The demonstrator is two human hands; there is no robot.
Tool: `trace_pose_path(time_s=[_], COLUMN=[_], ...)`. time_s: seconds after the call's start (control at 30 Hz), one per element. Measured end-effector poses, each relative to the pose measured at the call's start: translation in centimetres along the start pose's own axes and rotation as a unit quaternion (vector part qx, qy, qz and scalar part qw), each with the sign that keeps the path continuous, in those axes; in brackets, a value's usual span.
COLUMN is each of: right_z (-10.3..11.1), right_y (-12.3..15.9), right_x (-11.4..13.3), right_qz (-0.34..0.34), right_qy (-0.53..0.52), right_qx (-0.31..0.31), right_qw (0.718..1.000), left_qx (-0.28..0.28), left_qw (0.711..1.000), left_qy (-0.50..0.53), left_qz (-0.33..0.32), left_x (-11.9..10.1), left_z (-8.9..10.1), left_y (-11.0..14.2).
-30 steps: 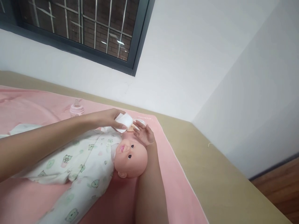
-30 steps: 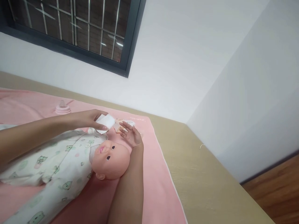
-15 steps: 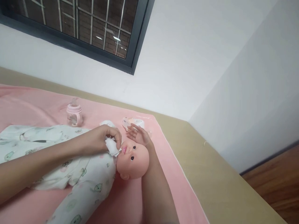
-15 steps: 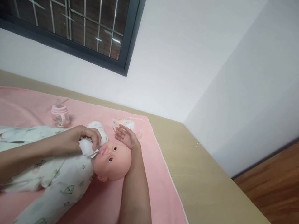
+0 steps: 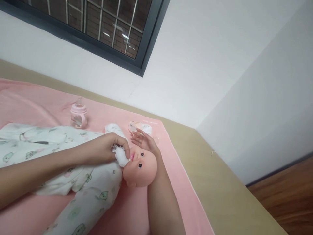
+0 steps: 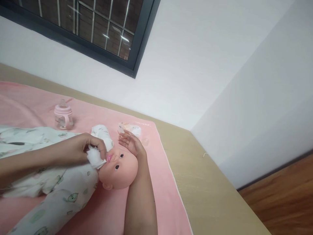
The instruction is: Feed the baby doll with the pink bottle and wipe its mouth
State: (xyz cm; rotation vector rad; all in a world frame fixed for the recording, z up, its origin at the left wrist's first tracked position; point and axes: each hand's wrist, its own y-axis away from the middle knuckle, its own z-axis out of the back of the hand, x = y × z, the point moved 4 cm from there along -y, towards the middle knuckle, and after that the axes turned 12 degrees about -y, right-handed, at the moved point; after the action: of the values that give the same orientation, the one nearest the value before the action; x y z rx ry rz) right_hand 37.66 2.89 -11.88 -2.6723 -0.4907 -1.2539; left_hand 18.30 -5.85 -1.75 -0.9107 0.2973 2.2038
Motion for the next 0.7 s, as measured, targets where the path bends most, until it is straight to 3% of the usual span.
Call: trace_pose_path(time_s=[0.17, 0.4, 0.7], right_z=[-0.05, -0.19, -0.38], right_y=[-0.01, 0.05, 0.09], right_x=[-0.09, -0.04, 0.05], right_qz=[-0.007, -0.005, -0.011], right_qy=[0.004, 0.006, 0.018], right_qx=[0.000, -0.004, -0.011], right_qw=[1.000, 1.000, 1.000], left_qx=[-0.029, -0.097, -0.115], left_qw=[0.999, 0.991, 0.984], left_qy=[-0.023, -0.050, -0.087], left_qz=[0.014, -0.083, -0.104], left_x=[-0.62, -0.12, 0.13], left_z=[0.00, -0.26, -0.22], left_y=[0.35, 0.12, 0.08])
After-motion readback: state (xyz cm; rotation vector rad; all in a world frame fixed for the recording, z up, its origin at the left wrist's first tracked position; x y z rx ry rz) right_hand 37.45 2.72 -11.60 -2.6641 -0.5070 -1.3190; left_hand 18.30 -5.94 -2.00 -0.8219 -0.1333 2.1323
